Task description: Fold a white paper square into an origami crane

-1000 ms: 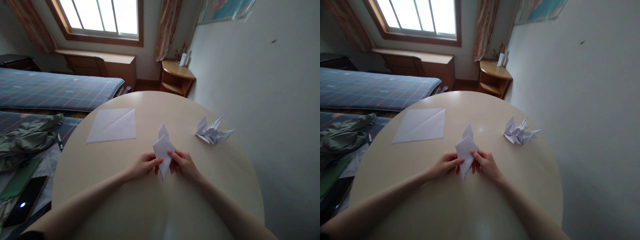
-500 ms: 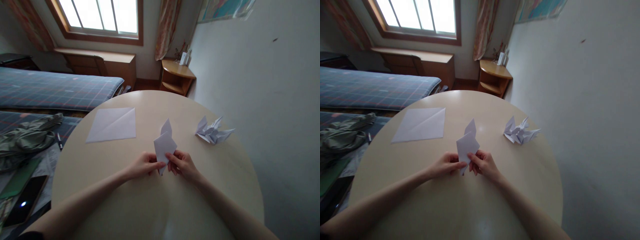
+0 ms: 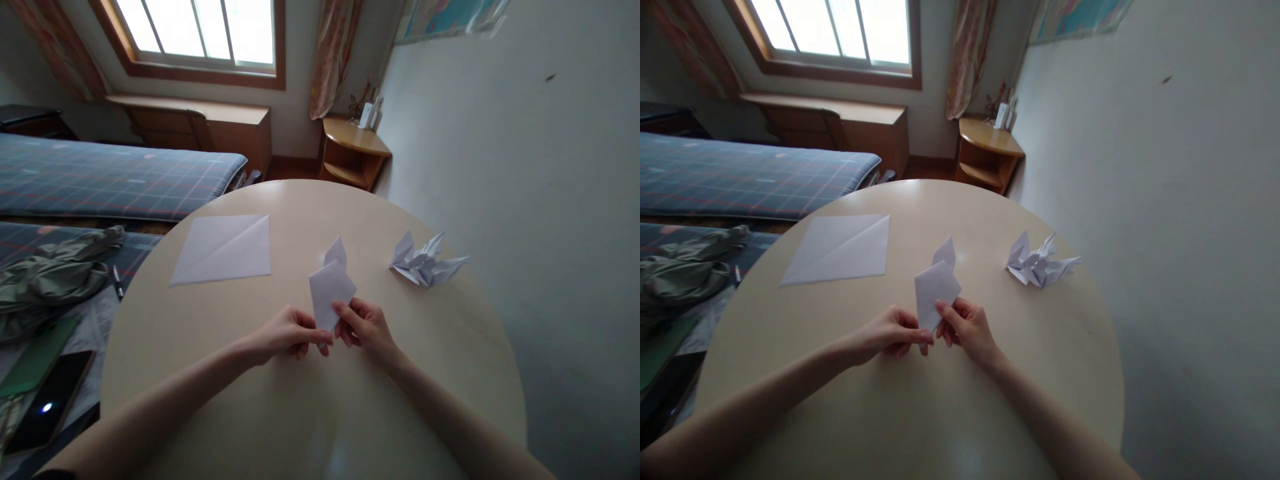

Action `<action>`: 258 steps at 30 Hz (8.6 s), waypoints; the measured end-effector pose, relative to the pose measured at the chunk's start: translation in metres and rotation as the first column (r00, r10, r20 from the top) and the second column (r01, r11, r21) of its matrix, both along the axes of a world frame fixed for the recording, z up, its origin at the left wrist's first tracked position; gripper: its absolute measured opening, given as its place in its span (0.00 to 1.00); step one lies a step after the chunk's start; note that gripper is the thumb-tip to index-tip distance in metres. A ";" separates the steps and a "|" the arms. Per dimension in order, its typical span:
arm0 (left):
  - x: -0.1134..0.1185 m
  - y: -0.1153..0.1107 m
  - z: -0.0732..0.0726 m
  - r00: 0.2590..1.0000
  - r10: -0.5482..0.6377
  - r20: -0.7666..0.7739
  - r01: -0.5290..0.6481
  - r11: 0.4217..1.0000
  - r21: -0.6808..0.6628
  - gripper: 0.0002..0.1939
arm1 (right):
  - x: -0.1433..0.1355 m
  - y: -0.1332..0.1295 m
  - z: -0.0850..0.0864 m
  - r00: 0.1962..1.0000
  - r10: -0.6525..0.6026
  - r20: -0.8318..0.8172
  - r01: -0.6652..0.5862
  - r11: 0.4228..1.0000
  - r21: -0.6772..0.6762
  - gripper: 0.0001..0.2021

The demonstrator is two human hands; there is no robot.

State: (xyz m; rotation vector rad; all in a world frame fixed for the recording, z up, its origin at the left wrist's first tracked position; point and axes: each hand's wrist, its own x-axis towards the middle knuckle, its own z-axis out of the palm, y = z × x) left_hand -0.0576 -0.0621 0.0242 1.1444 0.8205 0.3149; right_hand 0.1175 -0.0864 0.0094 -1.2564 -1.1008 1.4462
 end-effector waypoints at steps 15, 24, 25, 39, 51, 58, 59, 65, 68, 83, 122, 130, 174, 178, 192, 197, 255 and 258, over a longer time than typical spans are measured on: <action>0.002 -0.002 -0.008 0.996 -0.069 -0.051 0.074 0.992 0.103 0.25 | 0.016 0.014 -0.003 0.996 -0.062 -0.067 0.061 0.998 -0.007 0.19; -0.005 0.017 -0.016 0.932 0.264 0.248 -0.344 0.856 0.385 0.23 | 0.017 0.012 -0.008 0.989 0.023 -0.143 -0.037 0.995 -0.094 0.17; -0.005 0.016 -0.016 0.927 0.254 0.274 -0.347 0.859 0.376 0.23 | 0.017 0.012 -0.009 0.989 0.029 -0.145 -0.042 0.995 -0.087 0.16; -0.006 0.013 -0.018 0.910 0.218 0.354 -0.330 0.897 0.296 0.21 | 0.014 0.013 -0.011 0.995 0.029 -0.095 -0.032 0.999 -0.039 0.18; -0.006 0.012 -0.016 0.899 0.245 0.362 -0.341 0.911 0.233 0.23 | 0.015 0.015 -0.018 0.994 0.046 -0.103 -0.047 0.999 -0.007 0.17; -0.006 0.011 -0.015 0.904 0.239 0.355 -0.336 0.911 0.240 0.22 | 0.014 0.015 -0.016 0.994 0.042 -0.097 -0.043 0.999 -0.010 0.18; -0.006 0.011 -0.016 0.904 0.237 0.354 -0.334 0.911 0.243 0.22 | 0.014 0.014 -0.015 0.994 0.043 -0.096 -0.045 0.999 -0.010 0.18; -0.007 0.012 -0.019 0.904 0.212 0.371 -0.319 0.913 0.255 0.22 | 0.012 0.014 -0.013 0.995 0.041 -0.095 -0.042 0.999 -0.014 0.18; -0.007 0.012 -0.018 0.905 0.217 0.366 -0.321 0.914 0.250 0.22 | 0.012 0.014 -0.013 0.994 0.039 -0.104 -0.041 0.999 -0.014 0.18; -0.002 0.013 -0.034 0.924 0.156 0.348 -0.235 0.951 0.199 0.22 | 0.013 0.011 -0.015 0.996 0.075 -0.038 -0.071 0.993 0.098 0.16; 0.006 0.000 -0.018 0.865 0.475 0.160 -0.496 0.859 0.126 0.18 | 0.002 0.003 -0.009 0.990 -0.109 0.092 0.090 0.978 0.187 0.20; 0.005 0.002 -0.022 0.854 0.500 0.144 -0.513 0.855 0.077 0.20 | 0.014 0.009 -0.007 0.944 0.018 0.328 -0.065 0.989 0.133 0.20; 0.001 0.009 -0.022 0.896 0.390 0.212 -0.426 0.889 0.168 0.22 | 0.015 0.010 -0.003 0.998 -0.012 -0.056 0.011 1.000 -0.020 0.16; 0.000 0.011 -0.024 0.905 0.412 0.108 -0.426 0.877 0.223 0.21 | 0.013 0.008 -0.002 0.995 0.030 0.096 -0.032 0.999 0.019 0.16; -0.002 0.016 -0.024 0.849 0.459 -0.260 -0.027 0.530 0.847 0.06 | 0.015 -0.003 0.001 0.596 -0.382 0.707 -0.574 0.414 0.707 0.08; -0.005 0.020 -0.030 0.849 0.487 -0.204 0.015 0.364 0.931 0.08 | 0.014 0.003 -0.008 0.416 -0.324 0.849 -0.724 0.447 0.525 0.17; -0.025 -0.026 -0.042 0.736 0.362 -0.572 0.628 -0.048 0.777 0.29 | 0.033 0.000 -0.050 0.062 -0.270 0.961 -0.534 0.805 0.260 0.29; -0.023 -0.021 -0.037 0.774 0.321 -0.546 0.599 -0.089 0.796 0.25 | 0.033 0.001 -0.045 0.061 -0.259 0.964 -0.507 0.824 0.254 0.27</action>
